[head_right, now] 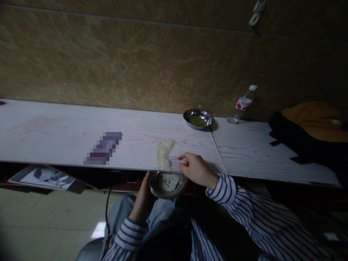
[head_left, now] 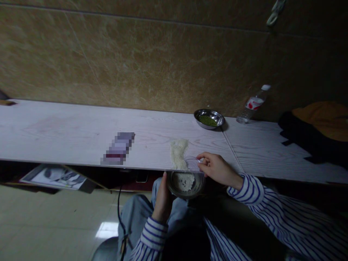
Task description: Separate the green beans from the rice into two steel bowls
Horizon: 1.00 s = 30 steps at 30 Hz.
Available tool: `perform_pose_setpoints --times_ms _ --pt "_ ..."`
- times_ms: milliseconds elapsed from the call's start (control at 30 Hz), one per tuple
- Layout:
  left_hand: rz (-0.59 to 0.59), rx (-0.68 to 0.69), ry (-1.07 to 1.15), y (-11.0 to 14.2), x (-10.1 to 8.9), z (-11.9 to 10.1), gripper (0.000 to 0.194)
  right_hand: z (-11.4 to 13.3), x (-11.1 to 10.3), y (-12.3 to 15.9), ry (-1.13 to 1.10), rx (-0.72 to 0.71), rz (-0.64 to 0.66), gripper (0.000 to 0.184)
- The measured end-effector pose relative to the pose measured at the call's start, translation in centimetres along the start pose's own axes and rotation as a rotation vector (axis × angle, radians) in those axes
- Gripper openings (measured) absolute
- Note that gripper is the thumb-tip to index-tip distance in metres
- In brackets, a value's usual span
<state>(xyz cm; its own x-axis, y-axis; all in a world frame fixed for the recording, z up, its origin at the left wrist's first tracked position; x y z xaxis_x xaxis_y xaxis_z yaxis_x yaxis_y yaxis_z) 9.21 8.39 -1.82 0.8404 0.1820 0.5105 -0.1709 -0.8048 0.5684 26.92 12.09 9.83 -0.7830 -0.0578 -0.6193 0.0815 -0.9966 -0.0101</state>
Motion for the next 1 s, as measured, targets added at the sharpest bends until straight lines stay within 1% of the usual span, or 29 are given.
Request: perform_pose_setpoints --times_ms 167,267,367,467,567,700,800,900,1000 --pt "-0.005 -0.006 -0.002 0.0 -0.1 0.1 0.044 0.1 -0.6 0.5 -0.009 -0.031 -0.023 0.023" --pt "-0.020 0.003 -0.018 0.1 -0.2 -0.1 0.043 -0.6 -1.4 -0.2 -0.082 0.033 -0.018 0.025" --pt "-0.056 0.005 -0.025 0.2 -0.3 -0.2 0.044 -1.7 -2.8 -2.5 -0.176 0.119 -0.029 0.029" --pt "-0.071 -0.008 -0.008 0.3 -0.5 -0.1 0.045 -2.9 -4.9 -5.9 -0.186 0.127 -0.158 0.033" --pt "-0.071 0.006 0.005 0.4 -0.6 -0.2 0.044 -4.3 -5.7 -9.6 -0.142 0.137 -0.201 0.035" --pt "-0.094 -0.001 0.008 0.5 -1.0 -0.2 0.042 -5.7 -5.5 -13.8 -0.080 0.130 -0.242 0.036" --pt "-0.101 -0.011 0.025 0.5 -1.1 -0.2 0.041 -6.1 -4.9 -15.9 -0.028 0.104 -0.228 0.034" --pt "-0.079 0.002 0.041 0.3 -1.2 -0.3 0.043 -5.7 -4.0 -17.0 0.011 0.064 -0.170 0.033" --pt "-0.070 -0.001 0.064 0.0 -1.4 -0.2 0.043 -5.0 -3.0 -17.3 0.036 0.016 -0.098 0.032"
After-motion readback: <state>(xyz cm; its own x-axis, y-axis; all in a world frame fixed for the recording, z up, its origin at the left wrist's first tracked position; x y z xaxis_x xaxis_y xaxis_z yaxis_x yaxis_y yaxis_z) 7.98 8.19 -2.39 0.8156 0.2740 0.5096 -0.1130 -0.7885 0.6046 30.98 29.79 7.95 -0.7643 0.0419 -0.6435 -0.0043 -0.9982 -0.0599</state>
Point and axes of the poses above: each hand's wrist, its own y-axis away from the middle knuckle, its own x-axis out of the palm, z = x × y, the point moved 6 cm from there along -y, towards the middle knuckle, and after that the axes turned 6 degrees about -y, right-handed, at the moved point
